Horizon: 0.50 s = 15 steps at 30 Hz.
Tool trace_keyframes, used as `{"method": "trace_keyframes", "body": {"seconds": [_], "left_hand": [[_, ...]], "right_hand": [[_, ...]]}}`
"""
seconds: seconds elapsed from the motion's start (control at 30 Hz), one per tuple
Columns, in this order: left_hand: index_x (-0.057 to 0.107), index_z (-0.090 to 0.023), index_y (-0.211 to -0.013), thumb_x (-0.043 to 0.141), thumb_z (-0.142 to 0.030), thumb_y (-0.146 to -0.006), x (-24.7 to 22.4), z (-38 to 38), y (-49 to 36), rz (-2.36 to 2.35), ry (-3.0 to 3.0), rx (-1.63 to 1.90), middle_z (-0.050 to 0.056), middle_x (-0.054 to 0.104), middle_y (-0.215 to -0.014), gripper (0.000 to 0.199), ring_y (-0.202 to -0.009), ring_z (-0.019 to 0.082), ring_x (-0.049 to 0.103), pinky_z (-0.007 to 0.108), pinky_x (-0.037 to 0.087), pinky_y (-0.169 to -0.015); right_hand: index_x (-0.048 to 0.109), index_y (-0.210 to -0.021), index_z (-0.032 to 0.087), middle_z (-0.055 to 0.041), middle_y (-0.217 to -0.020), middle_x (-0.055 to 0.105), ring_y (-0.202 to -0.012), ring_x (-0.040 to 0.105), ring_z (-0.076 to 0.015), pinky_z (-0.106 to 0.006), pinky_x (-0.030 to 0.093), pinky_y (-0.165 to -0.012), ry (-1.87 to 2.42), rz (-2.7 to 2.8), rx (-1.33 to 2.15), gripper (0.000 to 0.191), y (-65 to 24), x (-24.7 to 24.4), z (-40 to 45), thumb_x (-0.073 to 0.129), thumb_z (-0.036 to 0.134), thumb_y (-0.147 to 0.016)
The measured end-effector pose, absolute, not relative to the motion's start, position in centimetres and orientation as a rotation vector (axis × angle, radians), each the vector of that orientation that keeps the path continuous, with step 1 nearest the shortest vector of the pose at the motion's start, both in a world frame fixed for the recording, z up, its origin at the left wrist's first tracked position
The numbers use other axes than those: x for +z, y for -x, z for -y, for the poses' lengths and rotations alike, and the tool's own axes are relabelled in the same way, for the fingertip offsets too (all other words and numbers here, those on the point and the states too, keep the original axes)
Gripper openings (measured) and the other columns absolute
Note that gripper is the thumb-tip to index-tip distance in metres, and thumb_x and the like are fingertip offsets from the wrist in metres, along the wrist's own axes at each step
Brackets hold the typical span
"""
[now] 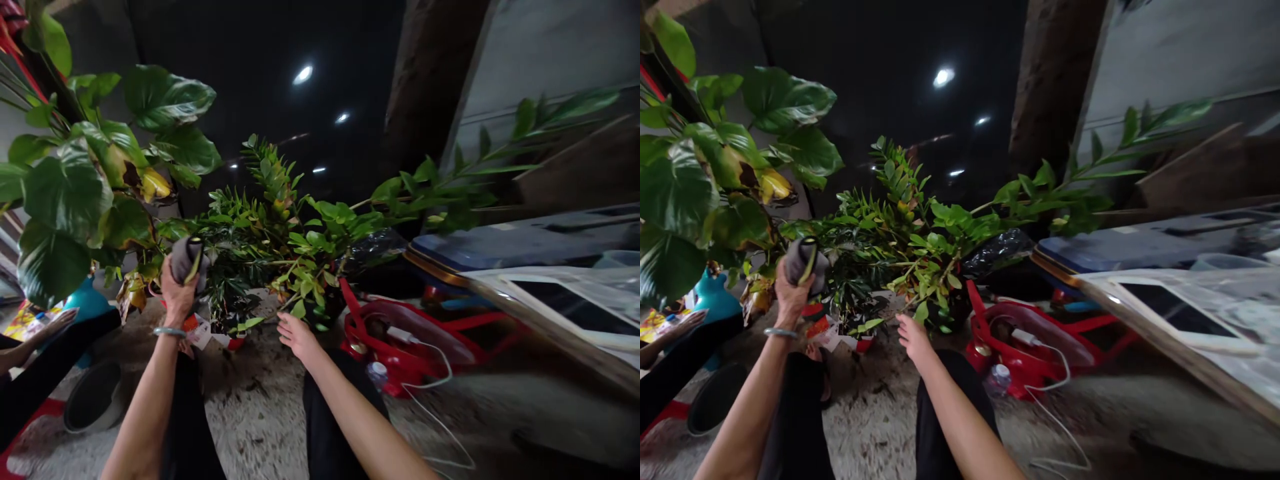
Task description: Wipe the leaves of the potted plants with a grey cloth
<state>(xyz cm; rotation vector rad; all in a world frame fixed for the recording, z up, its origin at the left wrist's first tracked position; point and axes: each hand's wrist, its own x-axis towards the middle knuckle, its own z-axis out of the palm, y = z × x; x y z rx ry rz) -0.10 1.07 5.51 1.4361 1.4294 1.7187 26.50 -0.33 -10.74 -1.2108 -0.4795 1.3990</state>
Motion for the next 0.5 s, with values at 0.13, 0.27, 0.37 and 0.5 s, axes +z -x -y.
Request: {"method": "trace_keyframes", "body": {"seconds": [0.13,0.27,0.37,0.5], "left_hand": [[0.073,-0.021,-0.102,0.087,-0.010,-0.050,1.9,0.1,-2.2,-1.485,-1.467,1.445,0.002,0.075,-0.093,0.055,-0.102,0.029,0.068,0.043,0.048,-0.104],[0.078,-0.022,-0.099,0.089,-0.009,-0.050,3.2,2.7,-2.0,-1.376,-1.512,1.398,0.005,0.077,-0.098,0.052,-0.101,0.030,0.068,0.041,0.049,-0.102],[0.076,-0.025,-0.109,0.090,-0.019,-0.057,7.7,1.1,-1.1,-1.430,-1.542,1.730,0.005,0.075,-0.110,0.053,-0.110,0.031,0.065,0.041,0.047,-0.104],[0.073,-0.023,-0.117,0.082,-0.028,-0.069,9.0,-2.6,-2.1,-1.577,-1.888,1.744,0.010,0.071,-0.121,0.048,-0.116,0.033,0.062,0.047,0.046,-0.106]], "right_hand": [[0.065,-0.086,0.023,-0.0046,-0.084,0.076,-0.087,0.072,-0.0236,-0.042,0.054,-0.083,1.081,0.432,1.483,0.019,-24.5,-10.4,-0.4,0.071,0.035,-0.072],[0.068,-0.097,0.023,-0.0032,-0.086,0.078,-0.076,0.071,-0.0208,-0.037,0.055,-0.073,0.958,0.402,1.554,0.027,-24.3,-10.7,0.0,0.075,0.033,-0.072],[0.069,-0.098,0.024,-0.0043,-0.095,0.079,-0.077,0.071,-0.0192,-0.038,0.055,-0.075,0.976,0.429,1.566,0.024,-24.4,-11.0,0.1,0.074,0.031,-0.076],[0.069,-0.098,0.024,-0.0031,-0.086,0.076,-0.076,0.073,-0.0196,-0.032,0.056,-0.065,1.000,0.445,1.554,0.020,-23.8,-10.8,0.2,0.073,0.028,-0.078]]}}
